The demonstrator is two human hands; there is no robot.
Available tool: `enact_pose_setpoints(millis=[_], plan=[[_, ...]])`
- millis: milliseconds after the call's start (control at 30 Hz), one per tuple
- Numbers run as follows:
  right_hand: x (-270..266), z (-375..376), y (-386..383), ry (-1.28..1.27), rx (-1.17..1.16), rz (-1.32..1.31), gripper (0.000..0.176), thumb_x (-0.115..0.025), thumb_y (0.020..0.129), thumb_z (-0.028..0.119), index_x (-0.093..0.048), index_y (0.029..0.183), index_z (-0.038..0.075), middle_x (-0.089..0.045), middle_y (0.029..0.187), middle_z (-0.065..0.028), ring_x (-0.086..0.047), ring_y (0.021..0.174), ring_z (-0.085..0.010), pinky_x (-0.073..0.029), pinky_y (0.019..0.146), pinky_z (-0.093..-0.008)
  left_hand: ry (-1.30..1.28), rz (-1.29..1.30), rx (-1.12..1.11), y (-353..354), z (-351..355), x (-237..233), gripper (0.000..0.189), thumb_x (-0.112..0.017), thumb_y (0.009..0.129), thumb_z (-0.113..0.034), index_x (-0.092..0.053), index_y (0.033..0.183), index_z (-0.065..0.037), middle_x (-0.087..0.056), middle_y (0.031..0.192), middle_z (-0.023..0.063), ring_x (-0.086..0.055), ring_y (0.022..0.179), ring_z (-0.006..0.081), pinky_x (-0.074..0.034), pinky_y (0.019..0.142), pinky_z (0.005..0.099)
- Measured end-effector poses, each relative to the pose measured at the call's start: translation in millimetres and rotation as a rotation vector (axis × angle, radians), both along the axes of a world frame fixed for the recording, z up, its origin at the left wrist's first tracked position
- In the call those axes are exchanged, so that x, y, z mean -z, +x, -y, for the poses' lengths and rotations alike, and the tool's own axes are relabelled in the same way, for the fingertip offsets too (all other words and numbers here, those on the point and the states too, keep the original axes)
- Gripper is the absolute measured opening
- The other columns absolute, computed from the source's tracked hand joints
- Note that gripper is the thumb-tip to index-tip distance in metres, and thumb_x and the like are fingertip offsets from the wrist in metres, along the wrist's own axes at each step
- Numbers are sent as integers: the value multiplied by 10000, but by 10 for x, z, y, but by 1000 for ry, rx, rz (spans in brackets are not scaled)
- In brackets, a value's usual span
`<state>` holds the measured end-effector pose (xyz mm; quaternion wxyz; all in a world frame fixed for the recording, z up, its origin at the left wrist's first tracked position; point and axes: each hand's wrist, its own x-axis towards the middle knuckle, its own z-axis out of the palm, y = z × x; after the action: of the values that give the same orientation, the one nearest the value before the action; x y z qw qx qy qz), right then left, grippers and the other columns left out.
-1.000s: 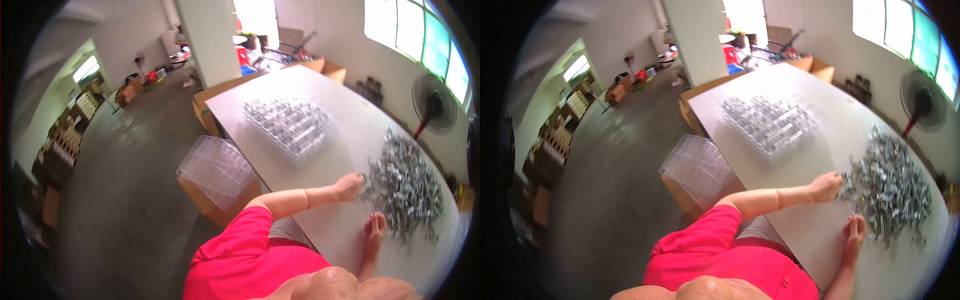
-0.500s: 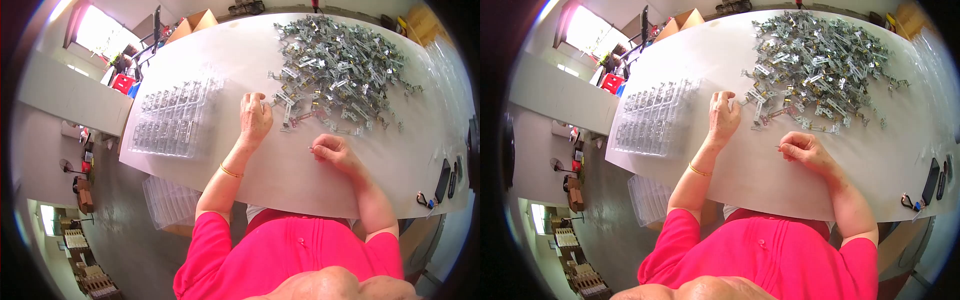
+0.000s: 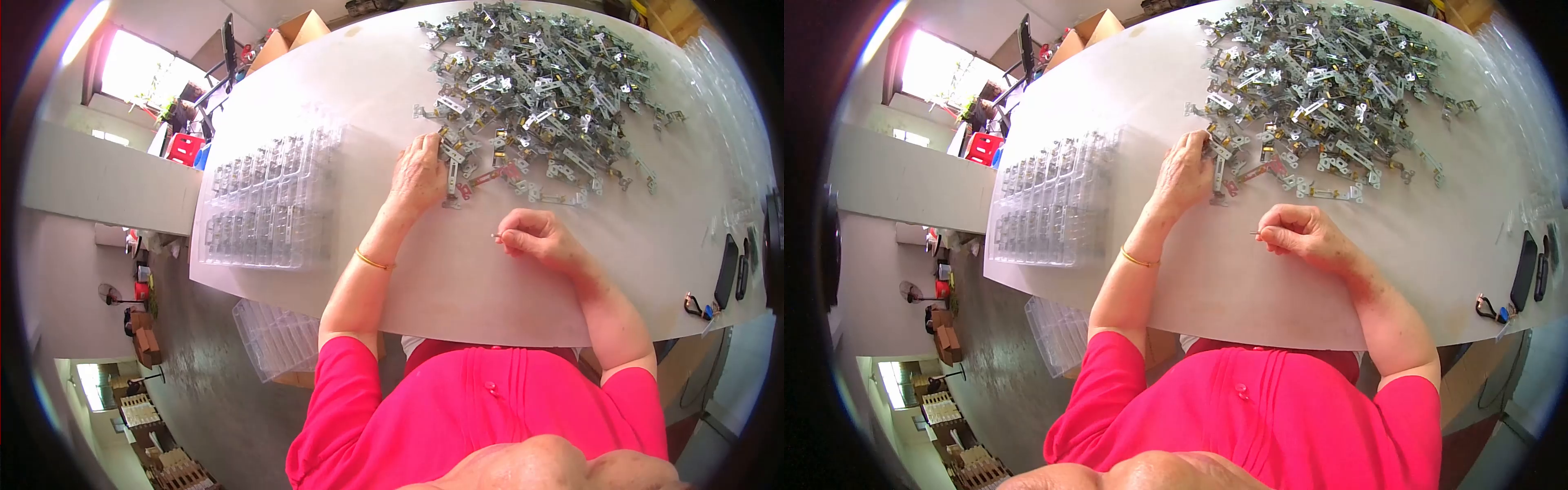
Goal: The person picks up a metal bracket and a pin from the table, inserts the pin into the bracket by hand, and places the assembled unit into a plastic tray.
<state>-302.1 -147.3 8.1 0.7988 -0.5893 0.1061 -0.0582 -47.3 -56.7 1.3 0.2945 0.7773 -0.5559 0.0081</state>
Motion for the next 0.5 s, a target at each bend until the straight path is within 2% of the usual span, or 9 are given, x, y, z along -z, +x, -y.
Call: enact_pose_setpoints(millis=[133, 233, 300, 433, 500], plan=[[-12, 4, -2, 1, -9, 10, 103, -641, 971, 156, -659, 953, 56, -637, 859, 23, -560, 756, -52, -464, 684, -220, 59, -6, -8, -41, -84, -93, 318, -544, 827, -75, -554, 1137, -4, -595, 1123, 214, -562, 1086, 394, -448, 933, 470], [-37, -10, -1, 1, -5, -3, 94, -638, 970, 147, -657, 950, 56, -629, 852, 24, -552, 747, -52, -458, 680, -219, 109, -109, 15, -126, -149, -156, 295, -543, 826, -73, -549, 1112, -1, -594, 1088, 214, -562, 1064, 390, -454, 914, 468], [-31, -11, -5, 3, -1, -10, 98, -637, 971, 150, -656, 947, 56, -626, 846, 25, -549, 744, -54, -455, 681, -218, 65, 88, 16, -147, -171, -159, 270, -544, 827, -77, -550, 1086, -1, -591, 1055, 214, -567, 1020, 390, -458, 892, 475], [3, 1, 0, -30, -9, 8, 122, -635, 974, 172, -653, 939, 56, -618, 834, 25, -545, 737, -60, -451, 683, -220, 78, 177, 89, -137, -175, -179, 242, -548, 820, -77, -548, 1049, 1, -585, 1019, 207, -570, 975, 388, -463, 866, 479], [11, 10, -5, -44, -8, 1, 130, -634, 975, 179, -652, 937, 57, -616, 832, 24, -544, 736, -61, -451, 683, -222, 23, 144, -45, -200, -168, -213, 214, -591, 834, -118, -550, 1006, 2, -585, 1011, 199, -571, 953, 390, -462, 854, 475]])
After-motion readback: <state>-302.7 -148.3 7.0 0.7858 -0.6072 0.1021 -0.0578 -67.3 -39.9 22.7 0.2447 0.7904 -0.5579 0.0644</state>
